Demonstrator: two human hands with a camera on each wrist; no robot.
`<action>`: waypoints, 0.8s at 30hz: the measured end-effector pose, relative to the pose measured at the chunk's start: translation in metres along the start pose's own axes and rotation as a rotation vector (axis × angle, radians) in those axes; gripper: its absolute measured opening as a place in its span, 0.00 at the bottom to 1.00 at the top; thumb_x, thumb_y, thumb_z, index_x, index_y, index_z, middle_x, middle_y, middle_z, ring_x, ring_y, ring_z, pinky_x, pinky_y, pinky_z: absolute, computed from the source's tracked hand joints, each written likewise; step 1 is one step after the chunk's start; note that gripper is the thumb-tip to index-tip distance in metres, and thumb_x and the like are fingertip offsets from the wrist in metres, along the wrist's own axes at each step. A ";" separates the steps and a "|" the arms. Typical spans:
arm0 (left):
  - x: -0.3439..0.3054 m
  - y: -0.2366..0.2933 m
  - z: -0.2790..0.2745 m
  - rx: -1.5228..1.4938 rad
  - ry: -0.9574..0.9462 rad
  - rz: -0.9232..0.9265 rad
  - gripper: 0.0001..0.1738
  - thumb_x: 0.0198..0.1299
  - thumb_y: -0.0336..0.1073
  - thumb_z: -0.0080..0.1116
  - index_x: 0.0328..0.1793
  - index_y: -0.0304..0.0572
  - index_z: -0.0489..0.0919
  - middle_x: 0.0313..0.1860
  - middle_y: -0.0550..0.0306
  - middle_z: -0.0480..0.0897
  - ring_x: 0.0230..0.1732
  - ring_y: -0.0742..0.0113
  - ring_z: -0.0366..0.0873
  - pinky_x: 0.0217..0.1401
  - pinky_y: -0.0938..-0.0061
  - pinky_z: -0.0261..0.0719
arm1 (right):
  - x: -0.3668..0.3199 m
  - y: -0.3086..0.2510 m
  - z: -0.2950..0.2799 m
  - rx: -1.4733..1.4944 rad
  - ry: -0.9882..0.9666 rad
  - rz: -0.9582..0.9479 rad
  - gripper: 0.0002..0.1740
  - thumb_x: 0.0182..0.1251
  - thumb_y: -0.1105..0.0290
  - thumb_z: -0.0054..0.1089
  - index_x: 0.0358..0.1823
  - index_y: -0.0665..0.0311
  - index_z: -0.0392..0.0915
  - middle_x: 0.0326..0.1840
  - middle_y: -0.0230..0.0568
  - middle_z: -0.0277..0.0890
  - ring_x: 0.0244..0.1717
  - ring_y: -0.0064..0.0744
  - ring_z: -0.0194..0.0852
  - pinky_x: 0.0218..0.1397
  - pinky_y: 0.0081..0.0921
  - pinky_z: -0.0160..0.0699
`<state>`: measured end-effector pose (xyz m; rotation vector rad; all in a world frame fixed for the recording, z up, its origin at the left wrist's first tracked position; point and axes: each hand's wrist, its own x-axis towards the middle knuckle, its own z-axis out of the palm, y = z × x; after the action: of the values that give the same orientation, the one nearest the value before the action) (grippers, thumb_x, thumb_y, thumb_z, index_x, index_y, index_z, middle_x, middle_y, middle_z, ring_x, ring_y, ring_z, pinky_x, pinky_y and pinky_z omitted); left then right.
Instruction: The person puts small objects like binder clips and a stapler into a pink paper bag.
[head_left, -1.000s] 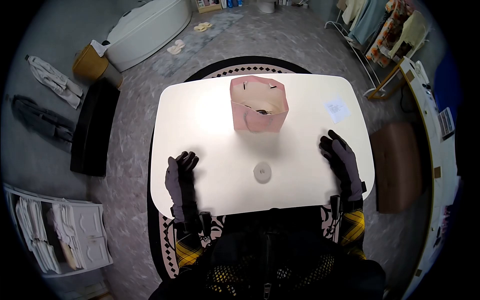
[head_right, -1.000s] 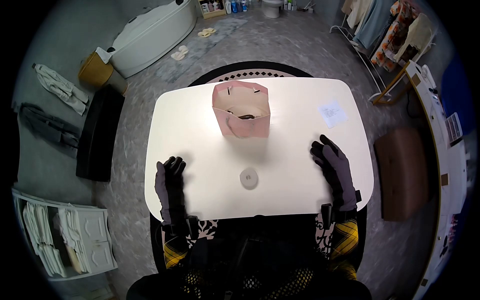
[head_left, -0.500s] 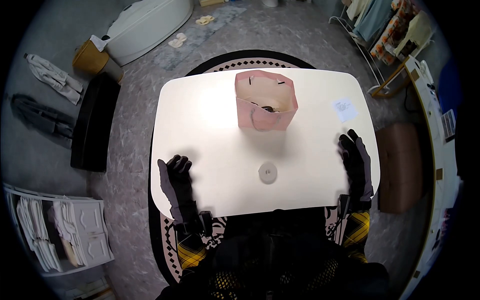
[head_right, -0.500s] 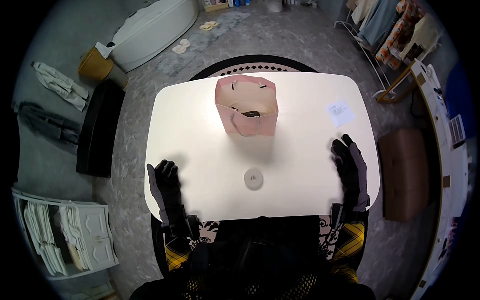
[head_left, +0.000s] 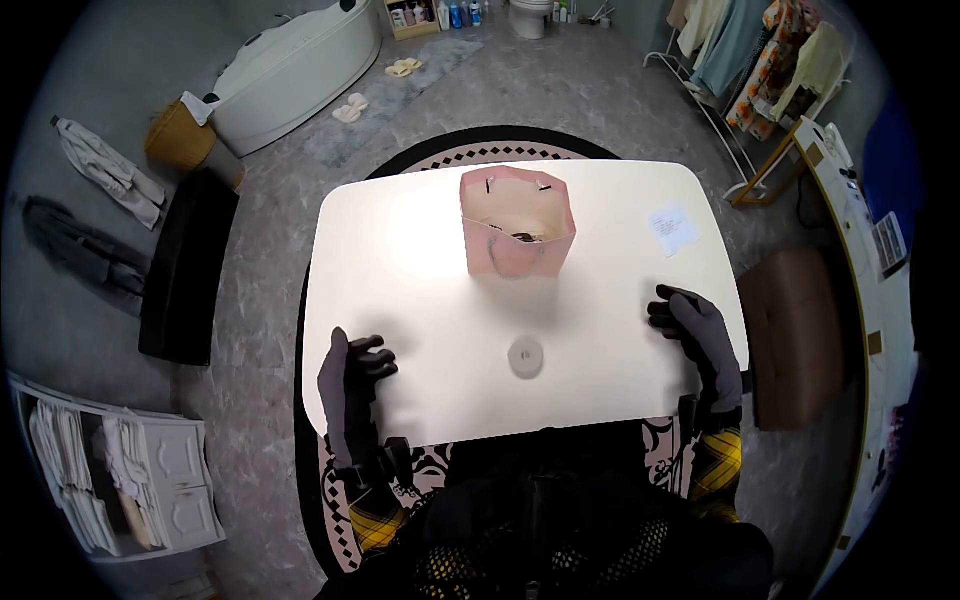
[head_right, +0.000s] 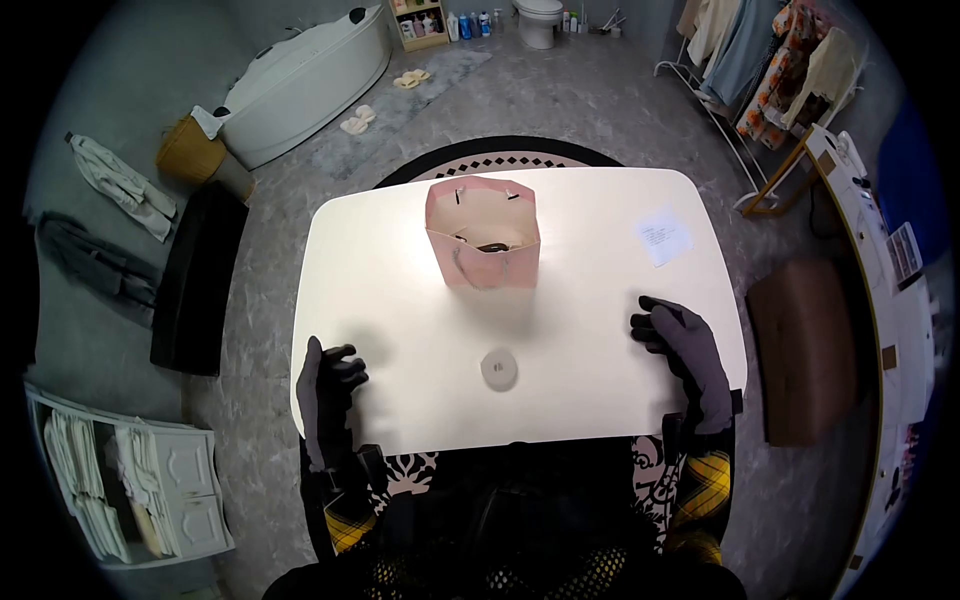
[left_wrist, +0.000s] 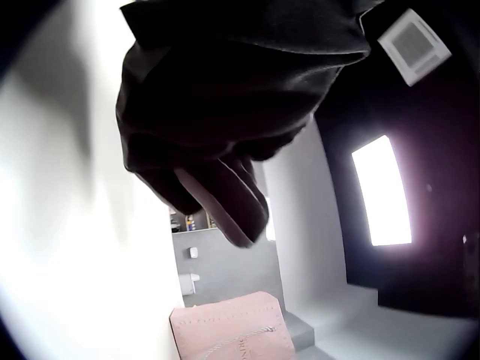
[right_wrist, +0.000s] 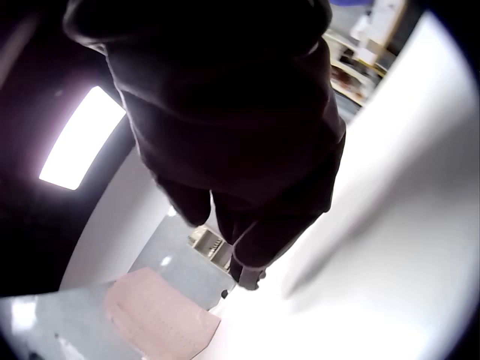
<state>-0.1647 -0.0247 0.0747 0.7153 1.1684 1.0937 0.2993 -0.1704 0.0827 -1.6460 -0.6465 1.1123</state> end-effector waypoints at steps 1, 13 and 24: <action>-0.011 0.012 0.005 -0.002 0.001 0.006 0.35 0.79 0.57 0.56 0.53 0.21 0.84 0.38 0.44 0.88 0.41 0.56 0.88 0.51 0.64 0.87 | -0.011 -0.018 0.008 0.000 -0.004 -0.006 0.27 0.81 0.58 0.61 0.73 0.67 0.77 0.56 0.43 0.89 0.51 0.29 0.88 0.54 0.26 0.82; -0.025 0.012 0.088 1.235 -0.745 0.946 0.20 0.64 0.47 0.69 0.52 0.38 0.84 0.28 0.52 0.85 0.27 0.50 0.81 0.45 0.60 0.82 | -0.015 -0.026 0.105 -0.929 -0.311 -0.818 0.20 0.70 0.70 0.64 0.62 0.56 0.85 0.55 0.42 0.88 0.48 0.47 0.88 0.51 0.39 0.86; 0.009 -0.046 0.109 1.631 -0.696 0.989 0.34 0.52 0.54 0.77 0.53 0.34 0.80 0.58 0.42 0.81 0.58 0.48 0.81 0.69 0.56 0.72 | 0.007 0.011 0.148 -1.217 -0.382 -0.902 0.22 0.58 0.61 0.73 0.49 0.63 0.77 0.67 0.49 0.74 0.52 0.47 0.84 0.47 0.44 0.84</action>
<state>-0.0471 -0.0220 0.0603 2.8618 0.8444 0.2304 0.1691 -0.1036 0.0595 -1.6656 -2.3495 0.2716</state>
